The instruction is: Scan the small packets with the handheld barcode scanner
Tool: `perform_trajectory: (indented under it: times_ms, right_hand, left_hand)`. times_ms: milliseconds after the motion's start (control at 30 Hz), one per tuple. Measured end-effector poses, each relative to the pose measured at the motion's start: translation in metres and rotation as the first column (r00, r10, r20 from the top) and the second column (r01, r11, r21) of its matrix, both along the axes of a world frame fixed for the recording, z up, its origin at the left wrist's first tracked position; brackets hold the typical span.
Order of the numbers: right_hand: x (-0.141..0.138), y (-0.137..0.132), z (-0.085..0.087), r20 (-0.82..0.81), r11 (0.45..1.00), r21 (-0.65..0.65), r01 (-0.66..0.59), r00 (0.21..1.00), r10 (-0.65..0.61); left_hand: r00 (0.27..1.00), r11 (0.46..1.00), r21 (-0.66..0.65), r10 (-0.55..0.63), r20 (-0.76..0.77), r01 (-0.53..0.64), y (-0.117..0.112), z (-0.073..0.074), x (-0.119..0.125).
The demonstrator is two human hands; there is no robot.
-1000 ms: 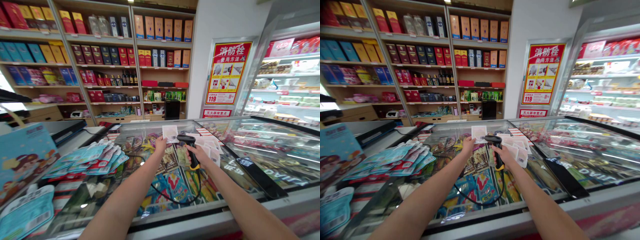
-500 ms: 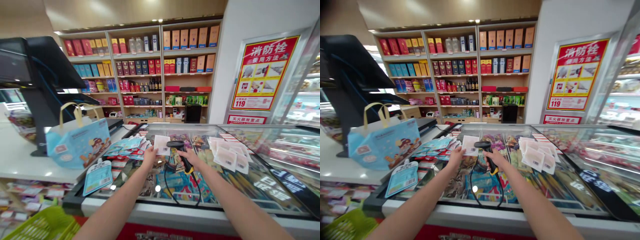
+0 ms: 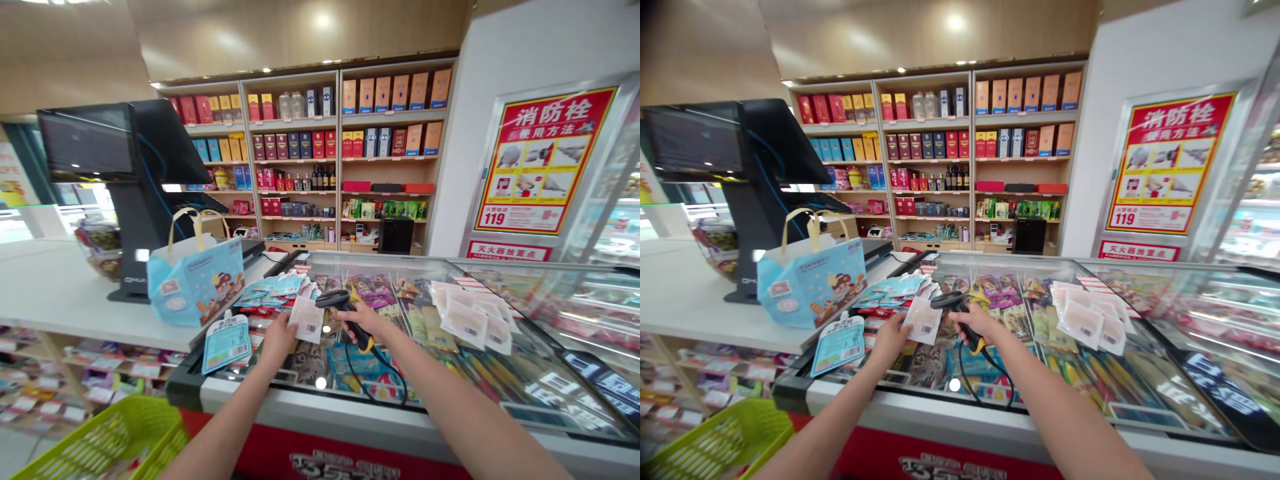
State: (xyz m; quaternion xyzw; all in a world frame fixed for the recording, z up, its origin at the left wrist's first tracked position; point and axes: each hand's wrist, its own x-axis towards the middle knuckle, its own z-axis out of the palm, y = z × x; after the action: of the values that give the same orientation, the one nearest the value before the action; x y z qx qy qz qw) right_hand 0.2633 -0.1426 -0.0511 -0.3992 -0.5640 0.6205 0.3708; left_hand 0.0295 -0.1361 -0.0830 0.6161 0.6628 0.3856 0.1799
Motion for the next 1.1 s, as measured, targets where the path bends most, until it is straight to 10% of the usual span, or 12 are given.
perform_trajectory:
  times_ms: [300,833,1100]
  right_hand:
    - [0.014,0.003,0.001,-0.017,0.999,-0.015,0.035,0.999,-0.035]
    - [0.190,-0.029,-0.002,-0.189,0.819,0.028,0.574,0.807,-0.559]
    - [0.223,-0.033,-0.008,-0.289,0.698,-0.017,0.716,0.665,-0.689]
  left_hand:
    - [0.956,0.924,0.367,0.008,-0.292,0.105,0.000,0.003,0.014]
    - [0.775,0.802,0.037,-0.564,-0.287,0.597,0.026,0.012,0.316]
    - [0.788,0.864,-0.089,-0.490,-0.373,0.496,0.028,0.002,0.370]
